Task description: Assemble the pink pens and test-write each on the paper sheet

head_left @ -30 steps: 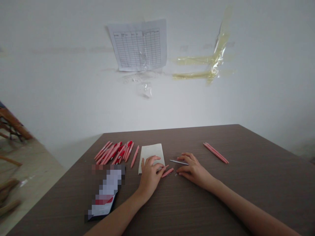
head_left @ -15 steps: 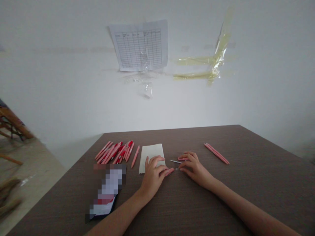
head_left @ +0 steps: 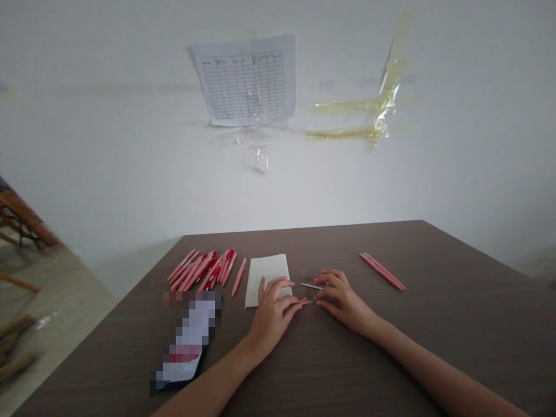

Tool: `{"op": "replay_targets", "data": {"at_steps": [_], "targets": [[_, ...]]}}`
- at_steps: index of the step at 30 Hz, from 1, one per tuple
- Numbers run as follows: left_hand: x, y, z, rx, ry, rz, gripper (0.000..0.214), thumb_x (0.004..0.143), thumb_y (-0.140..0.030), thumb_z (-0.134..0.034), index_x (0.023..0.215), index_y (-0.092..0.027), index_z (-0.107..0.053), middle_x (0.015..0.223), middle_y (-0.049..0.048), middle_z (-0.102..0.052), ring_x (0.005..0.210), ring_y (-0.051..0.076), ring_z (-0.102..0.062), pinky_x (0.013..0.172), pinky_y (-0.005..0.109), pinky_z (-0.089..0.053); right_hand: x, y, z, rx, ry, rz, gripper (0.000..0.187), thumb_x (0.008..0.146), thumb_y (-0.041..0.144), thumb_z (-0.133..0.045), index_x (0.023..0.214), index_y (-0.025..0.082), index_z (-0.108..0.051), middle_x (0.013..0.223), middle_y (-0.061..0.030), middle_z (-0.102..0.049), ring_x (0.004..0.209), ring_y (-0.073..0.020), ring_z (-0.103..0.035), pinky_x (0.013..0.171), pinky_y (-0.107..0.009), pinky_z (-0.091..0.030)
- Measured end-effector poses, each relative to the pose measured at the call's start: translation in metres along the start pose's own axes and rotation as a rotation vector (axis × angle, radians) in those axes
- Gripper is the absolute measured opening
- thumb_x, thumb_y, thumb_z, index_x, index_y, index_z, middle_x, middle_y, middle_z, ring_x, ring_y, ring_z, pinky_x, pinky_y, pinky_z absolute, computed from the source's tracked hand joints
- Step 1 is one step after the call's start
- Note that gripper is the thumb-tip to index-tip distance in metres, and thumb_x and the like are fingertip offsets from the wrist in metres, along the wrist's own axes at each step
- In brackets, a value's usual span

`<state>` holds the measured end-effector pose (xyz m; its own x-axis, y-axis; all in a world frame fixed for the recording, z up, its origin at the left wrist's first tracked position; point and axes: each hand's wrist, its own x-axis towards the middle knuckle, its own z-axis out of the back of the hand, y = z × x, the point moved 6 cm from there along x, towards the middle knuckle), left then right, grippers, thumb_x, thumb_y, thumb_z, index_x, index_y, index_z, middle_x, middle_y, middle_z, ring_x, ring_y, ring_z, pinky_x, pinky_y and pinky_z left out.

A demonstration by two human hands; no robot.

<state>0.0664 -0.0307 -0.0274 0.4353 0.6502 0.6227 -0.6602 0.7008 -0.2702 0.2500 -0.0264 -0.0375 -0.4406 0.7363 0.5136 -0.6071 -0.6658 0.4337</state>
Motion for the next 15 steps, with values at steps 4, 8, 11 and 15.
{"op": "replay_targets", "data": {"at_steps": [4, 8, 11, 15], "targets": [[0.0003, 0.0005, -0.0006, -0.003, 0.004, 0.002, 0.007, 0.086, -0.027, -0.068, 0.084, -0.027, -0.075, 0.114, 0.0047, -0.065, 0.116, 0.026, -0.055, 0.110, 0.069, -0.025, -0.0002, -0.0002, -0.0004, -0.010, 0.017, 0.010, 0.010, 0.089, 0.019, -0.063, 0.092, 0.025, -0.070, 0.121, -0.0084, -0.060, 0.128, -0.0283, -0.038, 0.107, -0.052, -0.038], [0.0002, 0.0002, -0.0009, -0.003, 0.006, 0.000, 0.009, 0.087, -0.028, -0.066, 0.084, -0.027, -0.074, 0.115, 0.0044, -0.065, 0.118, 0.025, -0.054, 0.111, 0.068, -0.025, -0.0004, 0.0002, -0.0007, -0.043, 0.020, 0.039, 0.010, 0.089, 0.019, -0.062, 0.092, 0.025, -0.070, 0.121, -0.0081, -0.060, 0.129, -0.0282, -0.038, 0.107, -0.051, -0.039], [0.0000, -0.0001, -0.0013, 0.000, 0.005, -0.008, 0.010, 0.088, -0.029, -0.065, 0.085, -0.027, -0.074, 0.114, 0.0044, -0.064, 0.117, 0.025, -0.054, 0.111, 0.068, -0.024, -0.0005, -0.0001, -0.0012, -0.059, 0.018, 0.046, 0.011, 0.089, 0.017, -0.062, 0.093, 0.024, -0.070, 0.121, -0.0083, -0.060, 0.129, -0.0279, -0.037, 0.107, -0.050, -0.039], [0.0004, -0.0005, -0.0015, -0.001, 0.011, -0.017, 0.008, 0.087, -0.029, -0.066, 0.086, -0.027, -0.074, 0.114, 0.0047, -0.065, 0.116, 0.025, -0.055, 0.110, 0.068, -0.025, -0.0008, -0.0006, -0.0023, -0.069, 0.023, 0.045, 0.010, 0.089, 0.018, -0.062, 0.092, 0.024, -0.070, 0.121, -0.0084, -0.059, 0.129, -0.0284, -0.037, 0.107, -0.052, -0.039]]}}
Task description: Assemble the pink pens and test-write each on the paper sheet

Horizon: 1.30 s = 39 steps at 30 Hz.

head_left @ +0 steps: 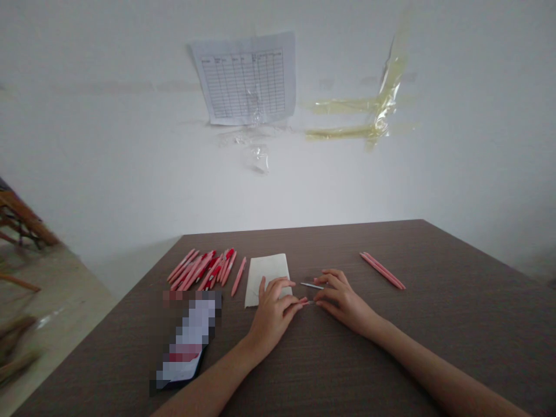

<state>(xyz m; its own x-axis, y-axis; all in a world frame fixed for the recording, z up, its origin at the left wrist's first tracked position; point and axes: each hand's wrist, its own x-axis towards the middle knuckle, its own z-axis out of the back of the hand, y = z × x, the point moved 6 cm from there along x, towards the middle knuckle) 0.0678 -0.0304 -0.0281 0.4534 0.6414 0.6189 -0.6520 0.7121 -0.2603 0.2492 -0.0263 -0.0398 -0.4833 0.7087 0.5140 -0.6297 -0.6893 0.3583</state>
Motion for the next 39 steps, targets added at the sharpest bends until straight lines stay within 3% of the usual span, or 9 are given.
{"op": "replay_targets", "data": {"at_steps": [19, 26, 39], "targets": [[0.0007, 0.0023, -0.0018, -0.033, 0.045, 0.043, 0.012, 0.081, -0.033, -0.072, 0.092, -0.027, -0.074, 0.115, 0.0044, -0.064, 0.117, 0.025, -0.055, 0.113, 0.066, -0.021, 0.0026, 0.0051, 0.0013, 0.061, 0.005, -0.017, 0.009, 0.090, 0.020, -0.063, 0.091, 0.024, -0.071, 0.119, -0.0076, -0.062, 0.128, -0.0274, -0.039, 0.107, -0.051, -0.038], [0.0005, -0.0003, -0.0011, -0.022, 0.019, 0.027, 0.009, 0.085, -0.025, -0.068, 0.091, -0.028, -0.074, 0.115, 0.0038, -0.064, 0.116, 0.024, -0.056, 0.113, 0.064, -0.024, 0.0027, 0.0064, 0.0014, 0.072, 0.008, -0.023, 0.009, 0.089, 0.020, -0.063, 0.090, 0.025, -0.071, 0.119, -0.0073, -0.062, 0.128, -0.0278, -0.040, 0.107, -0.051, -0.038], [0.0010, 0.0020, -0.0038, -0.040, 0.036, 0.042, 0.008, 0.084, -0.025, -0.069, 0.088, -0.029, -0.075, 0.117, 0.0050, -0.064, 0.115, 0.024, -0.056, 0.111, 0.067, -0.025, 0.0028, 0.0073, -0.0021, 0.122, 0.027, -0.043, 0.009, 0.091, 0.025, -0.062, 0.091, 0.025, -0.071, 0.118, -0.0076, -0.062, 0.127, -0.0277, -0.041, 0.107, -0.052, -0.036]]}}
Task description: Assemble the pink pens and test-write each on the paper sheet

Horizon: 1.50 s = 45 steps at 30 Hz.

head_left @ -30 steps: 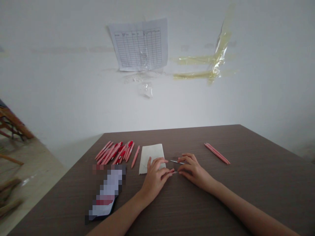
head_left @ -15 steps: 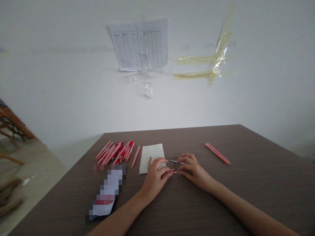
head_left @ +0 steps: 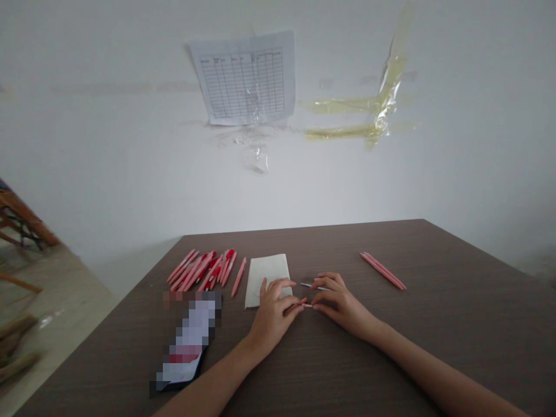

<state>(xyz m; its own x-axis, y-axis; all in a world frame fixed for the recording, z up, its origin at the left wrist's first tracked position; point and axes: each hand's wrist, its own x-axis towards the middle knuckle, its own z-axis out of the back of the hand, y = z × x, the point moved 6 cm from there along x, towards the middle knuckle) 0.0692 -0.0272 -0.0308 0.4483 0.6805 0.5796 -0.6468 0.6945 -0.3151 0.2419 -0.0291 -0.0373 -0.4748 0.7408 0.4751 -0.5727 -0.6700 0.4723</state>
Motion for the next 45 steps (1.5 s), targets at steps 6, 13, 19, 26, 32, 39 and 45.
{"op": "replay_targets", "data": {"at_steps": [6, 13, 19, 26, 32, 39, 45], "targets": [[0.000, 0.000, 0.001, -0.010, -0.010, -0.017, 0.007, 0.081, -0.025, -0.073, 0.085, -0.029, -0.076, 0.116, 0.0046, -0.063, 0.114, 0.025, -0.057, 0.111, 0.067, -0.025, 0.002, 0.001, 0.001, 0.000, -0.004, -0.012, 0.009, 0.091, 0.024, -0.061, 0.091, 0.025, -0.071, 0.117, -0.0077, -0.063, 0.127, -0.0277, -0.041, 0.108, -0.053, -0.035], [0.001, -0.001, 0.001, -0.005, -0.004, -0.011, 0.010, 0.074, -0.021, -0.079, 0.079, -0.029, -0.076, 0.116, 0.0041, -0.063, 0.115, 0.026, -0.057, 0.112, 0.068, -0.024, 0.002, 0.000, -0.001, 0.005, -0.006, -0.003, 0.013, 0.093, 0.025, -0.058, 0.089, 0.025, -0.071, 0.117, -0.0073, -0.063, 0.126, -0.0270, -0.042, 0.108, -0.053, -0.035], [0.000, -0.001, 0.001, -0.010, -0.011, -0.012, 0.008, 0.076, -0.022, -0.077, 0.080, -0.029, -0.076, 0.117, 0.0045, -0.063, 0.115, 0.026, -0.056, 0.111, 0.068, -0.023, 0.002, 0.000, -0.001, 0.005, -0.013, 0.002, 0.013, 0.093, 0.022, -0.058, 0.089, 0.024, -0.070, 0.117, -0.0070, -0.063, 0.126, -0.0262, -0.042, 0.107, -0.051, -0.035], [0.001, 0.000, 0.001, -0.024, -0.026, -0.009, 0.006, 0.077, -0.023, -0.077, 0.080, -0.029, -0.076, 0.117, 0.0037, -0.063, 0.114, 0.024, -0.057, 0.114, 0.067, -0.019, 0.002, 0.000, -0.002, 0.004, -0.015, 0.018, 0.013, 0.093, 0.022, -0.058, 0.089, 0.024, -0.070, 0.117, -0.0069, -0.063, 0.125, -0.0262, -0.042, 0.107, -0.051, -0.036], [0.000, 0.002, 0.000, -0.016, -0.026, 0.005, 0.007, 0.076, -0.023, -0.078, 0.078, -0.029, -0.075, 0.116, 0.0038, -0.063, 0.113, 0.024, -0.058, 0.113, 0.068, -0.021, 0.002, -0.001, -0.003, 0.003, -0.018, 0.023, 0.014, 0.094, 0.023, -0.057, 0.089, 0.024, -0.070, 0.116, -0.0064, -0.063, 0.125, -0.0255, -0.042, 0.107, -0.050, -0.035], [0.000, 0.001, 0.001, -0.028, -0.015, 0.024, 0.008, 0.077, -0.023, -0.077, 0.080, -0.030, -0.076, 0.117, 0.0039, -0.063, 0.113, 0.025, -0.058, 0.111, 0.069, -0.021, 0.001, 0.000, -0.001, 0.014, -0.003, 0.010, 0.019, 0.097, 0.028, -0.052, 0.096, 0.026, -0.071, 0.118, -0.0065, -0.063, 0.125, -0.0254, -0.042, 0.108, -0.050, -0.034], [-0.001, 0.004, 0.002, -0.048, -0.016, 0.064, 0.008, 0.076, -0.023, -0.077, 0.080, -0.030, -0.076, 0.117, 0.0047, -0.064, 0.113, 0.025, -0.059, 0.111, 0.070, -0.021, 0.001, -0.004, 0.009, 0.037, -0.054, -0.015, 0.027, 0.100, 0.034, -0.045, 0.112, 0.026, -0.068, 0.117, -0.0077, -0.064, 0.123, -0.0236, -0.045, 0.109, -0.046, -0.037]]}}
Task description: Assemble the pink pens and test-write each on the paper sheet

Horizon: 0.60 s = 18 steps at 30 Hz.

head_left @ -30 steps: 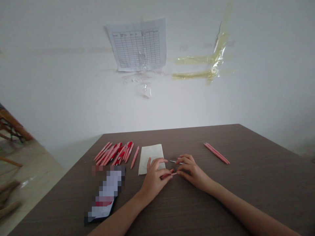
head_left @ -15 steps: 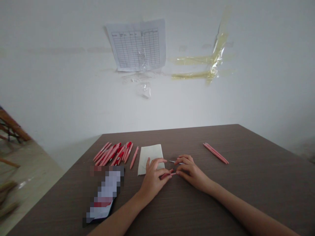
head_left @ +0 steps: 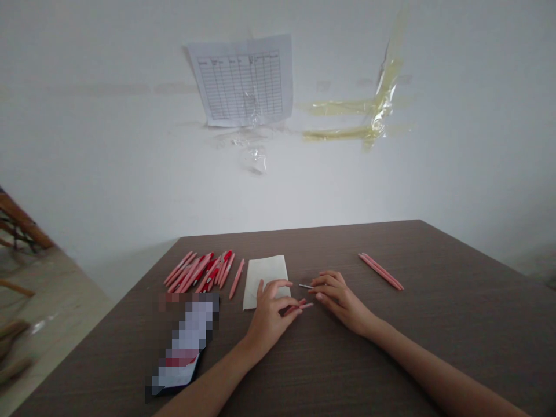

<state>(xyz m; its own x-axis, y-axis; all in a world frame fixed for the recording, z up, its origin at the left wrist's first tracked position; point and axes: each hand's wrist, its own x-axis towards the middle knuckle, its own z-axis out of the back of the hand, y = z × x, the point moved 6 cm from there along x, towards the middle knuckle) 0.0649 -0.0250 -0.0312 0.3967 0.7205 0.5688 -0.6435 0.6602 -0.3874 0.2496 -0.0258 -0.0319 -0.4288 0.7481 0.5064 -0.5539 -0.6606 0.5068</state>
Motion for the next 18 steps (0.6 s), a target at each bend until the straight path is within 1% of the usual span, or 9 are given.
{"op": "replay_targets", "data": {"at_steps": [5, 8, 10, 12, 15, 18], "targets": [[0.000, 0.002, 0.001, 0.002, -0.023, 0.010, 0.009, 0.075, -0.024, -0.079, 0.080, -0.031, -0.077, 0.116, 0.0041, -0.065, 0.111, 0.025, -0.060, 0.111, 0.067, -0.025, 0.000, -0.015, 0.014, -0.098, -0.075, -0.005, 0.028, 0.100, 0.030, -0.045, 0.117, 0.027, -0.067, 0.114, -0.0077, -0.065, 0.118, -0.0231, -0.048, 0.106, -0.046, -0.039], [0.001, 0.002, 0.002, 0.004, -0.035, 0.018, 0.007, 0.075, -0.025, -0.079, 0.080, -0.030, -0.077, 0.115, 0.0050, -0.066, 0.110, 0.026, -0.060, 0.109, 0.065, -0.029, -0.001, -0.028, 0.021, -0.204, -0.089, -0.018, 0.026, 0.098, 0.026, -0.049, 0.112, 0.029, -0.070, 0.111, -0.0080, -0.064, 0.114, -0.0246, -0.049, 0.102, -0.047, -0.041], [0.001, 0.002, 0.003, 0.001, -0.040, 0.024, 0.005, 0.076, -0.026, -0.078, 0.079, -0.030, -0.077, 0.114, 0.0056, -0.066, 0.110, 0.026, -0.060, 0.107, 0.064, -0.031, -0.003, -0.038, 0.025, -0.267, -0.094, -0.046, 0.022, 0.094, 0.023, -0.054, 0.106, 0.025, -0.071, 0.112, -0.0098, -0.063, 0.114, -0.0266, -0.048, 0.101, -0.048, -0.043], [0.002, 0.003, 0.004, -0.004, -0.051, 0.036, 0.002, 0.077, -0.028, -0.077, 0.079, -0.030, -0.077, 0.114, 0.0058, -0.066, 0.109, 0.027, -0.061, 0.106, 0.063, -0.034, -0.005, -0.049, 0.025, -0.338, -0.074, -0.093, 0.020, 0.091, 0.023, -0.056, 0.104, 0.023, -0.072, 0.113, -0.0111, -0.062, 0.113, -0.0282, -0.047, 0.099, -0.049, -0.043], [0.002, 0.004, 0.005, -0.010, -0.049, 0.065, 0.003, 0.078, -0.030, -0.076, 0.079, -0.032, -0.078, 0.113, 0.0054, -0.067, 0.109, 0.026, -0.061, 0.104, 0.061, -0.036, -0.008, -0.062, 0.025, -0.420, -0.041, -0.156, 0.020, 0.091, 0.025, -0.056, 0.102, 0.022, -0.073, 0.112, -0.0122, -0.063, 0.113, -0.0294, -0.047, 0.098, -0.049, -0.043], [0.002, 0.006, 0.005, -0.010, -0.036, 0.111, 0.003, 0.078, -0.033, -0.076, 0.079, -0.033, -0.078, 0.113, 0.0048, -0.068, 0.109, 0.028, -0.061, 0.105, 0.064, -0.034, -0.010, -0.070, 0.023, -0.465, -0.026, -0.189, 0.018, 0.090, 0.026, -0.058, 0.100, 0.023, -0.073, 0.111, -0.0113, -0.063, 0.113, -0.0293, -0.048, 0.097, -0.049, -0.043]]}}
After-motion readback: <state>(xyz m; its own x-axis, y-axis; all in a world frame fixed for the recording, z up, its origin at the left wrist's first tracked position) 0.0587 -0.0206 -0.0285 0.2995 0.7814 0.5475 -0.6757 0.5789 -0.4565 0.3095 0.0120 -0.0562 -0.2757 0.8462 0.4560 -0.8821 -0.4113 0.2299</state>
